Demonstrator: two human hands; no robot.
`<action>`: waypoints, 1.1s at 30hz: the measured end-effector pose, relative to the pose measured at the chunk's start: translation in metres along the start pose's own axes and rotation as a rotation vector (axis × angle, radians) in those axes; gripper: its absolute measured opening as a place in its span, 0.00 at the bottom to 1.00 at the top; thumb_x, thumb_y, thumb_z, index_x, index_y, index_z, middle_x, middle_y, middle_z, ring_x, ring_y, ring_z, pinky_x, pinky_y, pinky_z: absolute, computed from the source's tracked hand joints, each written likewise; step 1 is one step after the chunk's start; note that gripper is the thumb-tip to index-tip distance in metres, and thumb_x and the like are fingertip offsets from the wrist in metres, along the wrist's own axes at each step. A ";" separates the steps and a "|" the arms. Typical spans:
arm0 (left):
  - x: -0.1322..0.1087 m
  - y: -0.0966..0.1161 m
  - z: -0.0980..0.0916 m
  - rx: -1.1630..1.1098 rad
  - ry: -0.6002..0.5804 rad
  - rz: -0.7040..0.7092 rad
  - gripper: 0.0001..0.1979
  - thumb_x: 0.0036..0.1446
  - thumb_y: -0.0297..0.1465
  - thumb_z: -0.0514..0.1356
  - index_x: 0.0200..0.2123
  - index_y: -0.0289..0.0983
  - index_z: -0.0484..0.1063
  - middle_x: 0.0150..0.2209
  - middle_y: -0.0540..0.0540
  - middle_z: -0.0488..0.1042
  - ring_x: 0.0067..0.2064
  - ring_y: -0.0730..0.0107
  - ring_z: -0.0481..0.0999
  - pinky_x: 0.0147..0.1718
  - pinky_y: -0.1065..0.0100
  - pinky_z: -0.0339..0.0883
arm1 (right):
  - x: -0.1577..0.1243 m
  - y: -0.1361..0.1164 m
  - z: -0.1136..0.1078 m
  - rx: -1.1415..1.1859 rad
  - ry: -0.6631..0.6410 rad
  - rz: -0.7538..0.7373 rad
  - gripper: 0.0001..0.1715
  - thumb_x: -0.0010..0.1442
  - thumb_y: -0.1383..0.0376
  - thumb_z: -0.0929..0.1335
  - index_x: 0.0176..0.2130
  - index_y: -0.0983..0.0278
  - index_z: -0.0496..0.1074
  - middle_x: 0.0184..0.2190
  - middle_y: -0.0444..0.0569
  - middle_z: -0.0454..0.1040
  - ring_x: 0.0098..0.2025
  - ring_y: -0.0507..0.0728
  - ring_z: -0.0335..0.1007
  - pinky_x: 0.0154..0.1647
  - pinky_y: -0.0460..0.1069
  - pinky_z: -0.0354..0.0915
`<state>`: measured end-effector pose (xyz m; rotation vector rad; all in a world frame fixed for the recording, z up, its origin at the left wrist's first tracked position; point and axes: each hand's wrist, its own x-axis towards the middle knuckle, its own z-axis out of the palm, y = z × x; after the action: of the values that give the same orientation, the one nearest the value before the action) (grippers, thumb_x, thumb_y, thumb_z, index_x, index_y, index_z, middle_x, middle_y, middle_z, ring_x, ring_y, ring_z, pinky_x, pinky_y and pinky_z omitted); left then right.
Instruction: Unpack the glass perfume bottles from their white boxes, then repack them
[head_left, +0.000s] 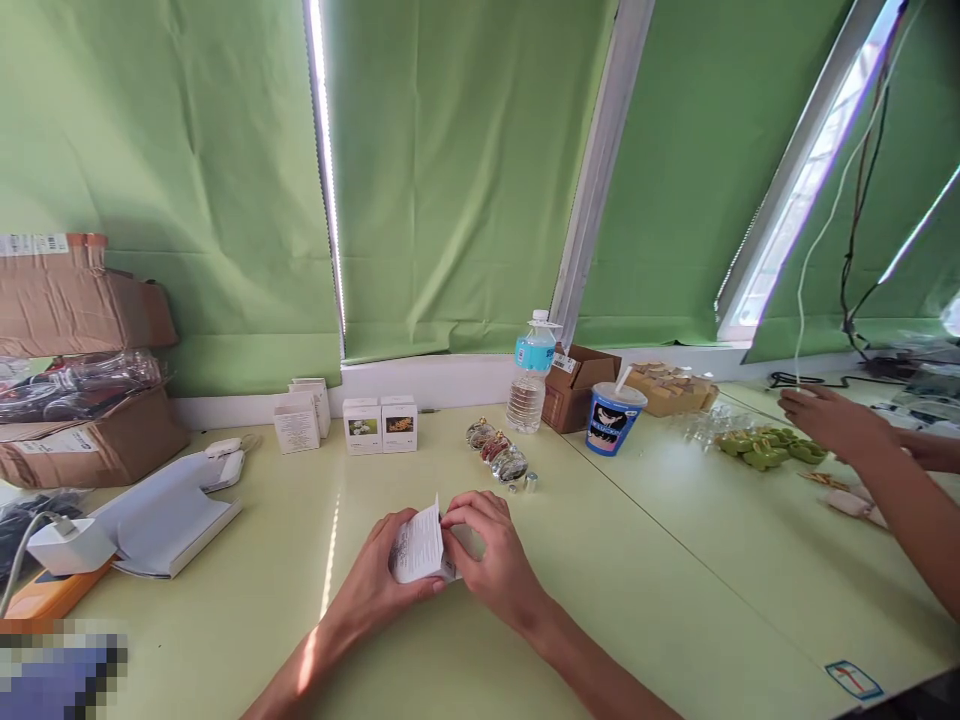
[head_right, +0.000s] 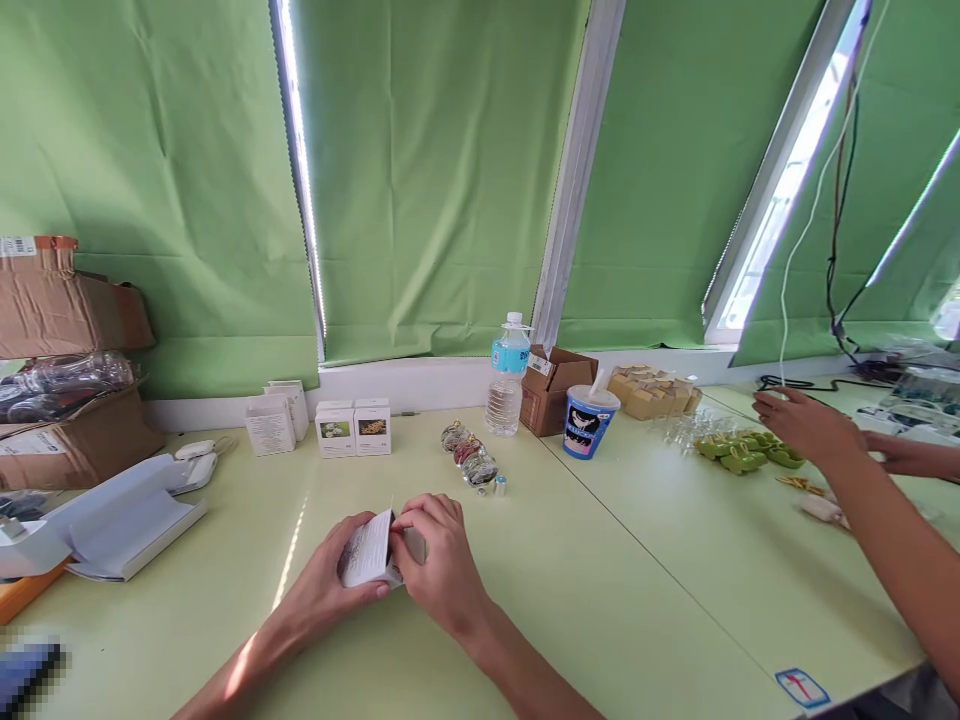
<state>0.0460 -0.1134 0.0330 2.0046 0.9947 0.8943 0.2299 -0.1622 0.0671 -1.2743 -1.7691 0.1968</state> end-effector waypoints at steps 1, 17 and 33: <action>0.000 0.001 -0.001 -0.009 -0.003 -0.007 0.37 0.42 0.45 0.68 0.55 0.37 0.65 0.52 0.40 0.71 0.53 0.50 0.71 0.50 0.58 0.67 | 0.000 -0.002 -0.002 0.019 -0.056 0.005 0.04 0.57 0.68 0.66 0.33 0.61 0.72 0.32 0.47 0.73 0.38 0.57 0.67 0.44 0.52 0.59; 0.000 -0.001 -0.002 -0.090 -0.024 -0.035 0.39 0.41 0.47 0.68 0.55 0.37 0.63 0.50 0.40 0.74 0.49 0.53 0.73 0.44 0.60 0.69 | 0.004 0.006 -0.014 0.320 -0.352 0.232 0.07 0.55 0.65 0.68 0.37 0.63 0.70 0.28 0.43 0.70 0.29 0.52 0.65 0.31 0.46 0.61; -0.004 0.007 0.001 -0.033 -0.085 0.056 0.32 0.41 0.44 0.68 0.51 0.41 0.69 0.49 0.44 0.73 0.48 0.53 0.73 0.45 0.61 0.70 | -0.005 0.017 0.011 -0.032 -0.304 -0.045 0.02 0.50 0.69 0.69 0.27 0.64 0.72 0.31 0.47 0.72 0.35 0.54 0.67 0.36 0.46 0.60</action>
<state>0.0474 -0.1200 0.0375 2.0338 0.8744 0.8423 0.2339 -0.1546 0.0479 -1.2778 -2.0636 0.3529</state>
